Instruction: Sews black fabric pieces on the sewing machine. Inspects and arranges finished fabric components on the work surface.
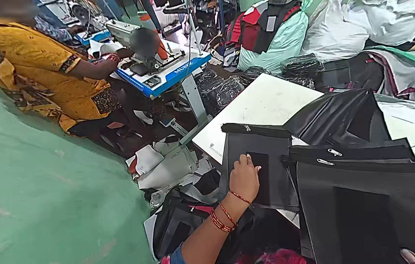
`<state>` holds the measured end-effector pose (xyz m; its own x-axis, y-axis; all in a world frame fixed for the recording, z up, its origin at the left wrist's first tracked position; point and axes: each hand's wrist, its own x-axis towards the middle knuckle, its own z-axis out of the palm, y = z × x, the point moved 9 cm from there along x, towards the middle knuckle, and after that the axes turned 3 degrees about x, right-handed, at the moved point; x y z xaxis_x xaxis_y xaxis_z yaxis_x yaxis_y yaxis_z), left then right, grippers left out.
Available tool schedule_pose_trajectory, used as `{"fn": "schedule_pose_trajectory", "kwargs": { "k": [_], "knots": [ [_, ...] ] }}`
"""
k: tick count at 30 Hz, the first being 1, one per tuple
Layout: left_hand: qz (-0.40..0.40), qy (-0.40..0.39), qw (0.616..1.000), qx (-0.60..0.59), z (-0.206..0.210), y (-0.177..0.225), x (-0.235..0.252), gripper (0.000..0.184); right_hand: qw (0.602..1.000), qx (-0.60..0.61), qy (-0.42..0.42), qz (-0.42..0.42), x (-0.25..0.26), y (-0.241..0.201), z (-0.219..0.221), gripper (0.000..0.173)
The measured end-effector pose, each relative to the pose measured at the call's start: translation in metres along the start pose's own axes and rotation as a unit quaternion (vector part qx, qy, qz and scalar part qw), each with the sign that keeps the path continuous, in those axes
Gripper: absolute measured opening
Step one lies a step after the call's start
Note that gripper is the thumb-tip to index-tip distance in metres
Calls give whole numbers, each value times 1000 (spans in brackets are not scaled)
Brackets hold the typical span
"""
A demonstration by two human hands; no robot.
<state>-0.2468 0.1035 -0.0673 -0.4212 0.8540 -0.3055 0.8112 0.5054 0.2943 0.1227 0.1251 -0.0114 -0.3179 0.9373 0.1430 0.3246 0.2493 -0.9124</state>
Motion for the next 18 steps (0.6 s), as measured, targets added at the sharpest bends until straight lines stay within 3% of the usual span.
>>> {"fn": "schedule_pose_trajectory", "kwargs": {
  "k": [3, 5, 8, 12, 15, 18],
  "knots": [
    [36, 46, 997, -46, 11, 6, -18, 45, 984, -41, -23, 172, -7, 44, -9, 31],
    [70, 105, 986, -112, 7, -2, -27, 37, 974, -33, -17, 222, -15, 65, -10, 28],
    [107, 196, 961, -165, -5, -20, -31, 30, 973, 4, -9, 229, -18, 74, -11, 23],
    [116, 298, 939, -128, -18, -39, -21, 25, 975, 9, 2, 221, -17, 76, -11, 20],
    [118, 289, 944, -102, -20, -38, -9, 31, 977, 20, 8, 211, -18, 77, -11, 21],
    [121, 234, 962, -64, -13, -30, 2, 49, 978, 26, 15, 207, -20, 79, -11, 21]
  ]
}}
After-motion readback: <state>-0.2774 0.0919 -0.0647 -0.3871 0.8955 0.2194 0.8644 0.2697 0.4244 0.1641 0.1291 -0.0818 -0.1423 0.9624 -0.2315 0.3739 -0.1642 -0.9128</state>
